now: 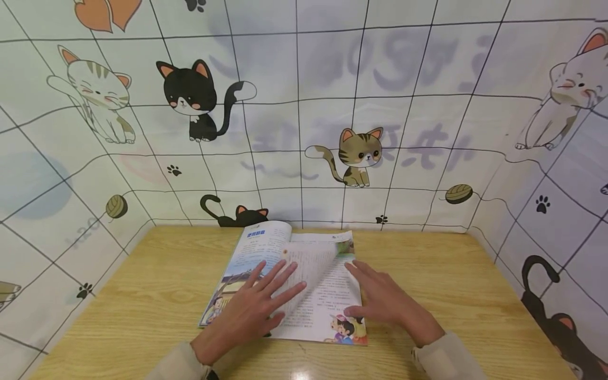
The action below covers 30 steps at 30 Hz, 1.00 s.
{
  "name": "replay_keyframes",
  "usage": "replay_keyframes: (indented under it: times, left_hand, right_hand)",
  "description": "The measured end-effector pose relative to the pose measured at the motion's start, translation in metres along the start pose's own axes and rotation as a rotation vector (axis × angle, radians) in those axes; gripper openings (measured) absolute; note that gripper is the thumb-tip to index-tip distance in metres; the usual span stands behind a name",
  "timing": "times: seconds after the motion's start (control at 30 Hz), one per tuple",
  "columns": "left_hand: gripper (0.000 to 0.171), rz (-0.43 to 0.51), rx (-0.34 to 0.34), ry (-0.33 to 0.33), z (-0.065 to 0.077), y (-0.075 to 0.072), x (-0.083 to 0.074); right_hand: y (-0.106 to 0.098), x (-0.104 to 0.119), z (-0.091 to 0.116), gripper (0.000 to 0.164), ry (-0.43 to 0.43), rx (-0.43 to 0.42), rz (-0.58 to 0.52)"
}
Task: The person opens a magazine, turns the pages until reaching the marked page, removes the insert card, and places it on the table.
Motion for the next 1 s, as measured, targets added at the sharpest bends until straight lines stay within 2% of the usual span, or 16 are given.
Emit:
replay_keyframes:
  times: [0.13, 0.27, 0.43, 0.6, 0.7, 0.83, 1.0]
  left_hand:
    - [0.067, -0.063, -0.006, 0.066, 0.001, 0.003, -0.003]
    - [0.051, -0.083, 0.005, 0.093, 0.003, 0.006, -0.005]
    - [0.034, -0.132, 0.038, 0.115, 0.004, 0.01, -0.007]
    - [0.022, -0.111, 0.06, 0.092, 0.004, 0.01, -0.007]
    - [0.02, -0.117, 0.063, 0.062, 0.004, 0.01, -0.006]
    - [0.024, -0.179, 0.079, 0.026, 0.003, 0.01, -0.005]
    - [0.029, -0.192, 0.134, -0.039, 0.003, 0.013, -0.001]
  right_hand:
    - [0.01, -0.001, 0.005, 0.098, -0.001, 0.182, -0.042]
    - [0.015, 0.0, 0.009, 0.096, -0.017, 0.258, -0.103]
    - [0.015, 0.001, 0.009, 0.095, -0.033, 0.258, -0.096]
    - [0.015, -0.001, 0.008, 0.095, -0.028, 0.256, -0.082]
    - [0.015, -0.001, 0.009, 0.095, -0.039, 0.254, -0.071]
    - [0.015, -0.001, 0.01, 0.095, -0.045, 0.257, -0.069]
    - [0.015, -0.001, 0.009, 0.095, -0.048, 0.255, -0.06]
Point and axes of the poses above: each hand's wrist, its own z-axis away from the middle knuckle, its own y-axis out of the palm, x = y × z, the point moved 5 cm from there along -z, towards the middle knuckle, and after that the axes turned 6 degrees about -y, right-handed, at the moved point
